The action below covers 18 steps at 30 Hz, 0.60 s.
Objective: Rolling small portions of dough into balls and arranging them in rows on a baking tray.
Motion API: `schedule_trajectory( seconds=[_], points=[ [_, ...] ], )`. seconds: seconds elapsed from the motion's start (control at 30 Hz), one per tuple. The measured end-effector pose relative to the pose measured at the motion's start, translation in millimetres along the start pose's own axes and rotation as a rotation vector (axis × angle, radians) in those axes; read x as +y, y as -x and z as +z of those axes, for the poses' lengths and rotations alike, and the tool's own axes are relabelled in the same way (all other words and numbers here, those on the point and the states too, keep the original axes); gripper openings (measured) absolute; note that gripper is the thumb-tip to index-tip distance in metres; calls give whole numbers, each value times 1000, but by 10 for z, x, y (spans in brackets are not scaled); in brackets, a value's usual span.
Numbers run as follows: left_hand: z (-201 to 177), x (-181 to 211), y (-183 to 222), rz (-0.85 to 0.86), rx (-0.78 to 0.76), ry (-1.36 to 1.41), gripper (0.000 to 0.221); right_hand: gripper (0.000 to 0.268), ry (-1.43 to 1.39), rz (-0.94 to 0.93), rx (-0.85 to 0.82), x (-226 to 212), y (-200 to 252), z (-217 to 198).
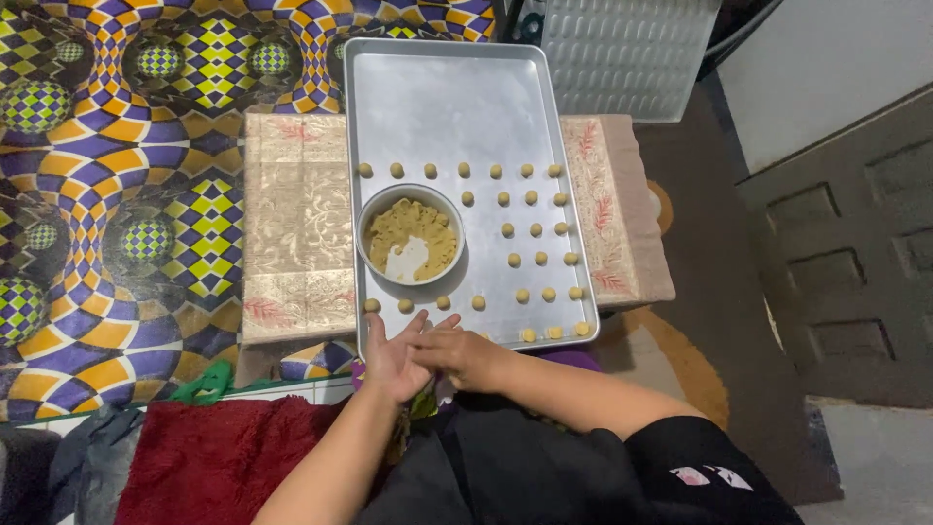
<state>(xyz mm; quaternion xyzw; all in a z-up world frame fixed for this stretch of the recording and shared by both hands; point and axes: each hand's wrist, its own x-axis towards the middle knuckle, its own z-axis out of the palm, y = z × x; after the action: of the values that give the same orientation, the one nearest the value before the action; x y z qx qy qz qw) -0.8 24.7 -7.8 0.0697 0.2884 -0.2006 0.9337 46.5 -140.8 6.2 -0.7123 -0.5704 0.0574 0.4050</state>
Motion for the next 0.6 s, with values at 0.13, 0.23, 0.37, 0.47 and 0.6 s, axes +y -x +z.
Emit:
schedule_trajectory(
  seconds=[0.13,0.23,0.37,0.47,0.6],
  points=[
    [-318,-61,-245,-9,11,-4,114,28,-64,212,62,104,128,-33],
    [-242,-76,-227,-22,41,-84,108,19,-121,451,184,369,238,-101],
    [-33,-9,-74,-13,72,-177,95,10,-63,1009,336,1063,511,-194],
    [-15,17,-78,18,120,-208,89,12,-88,1198,394,1217,448,-395],
    [-94,43,-123,46,153,-193,84,32,-103,1204,454,1172,172,-560]
  ],
)
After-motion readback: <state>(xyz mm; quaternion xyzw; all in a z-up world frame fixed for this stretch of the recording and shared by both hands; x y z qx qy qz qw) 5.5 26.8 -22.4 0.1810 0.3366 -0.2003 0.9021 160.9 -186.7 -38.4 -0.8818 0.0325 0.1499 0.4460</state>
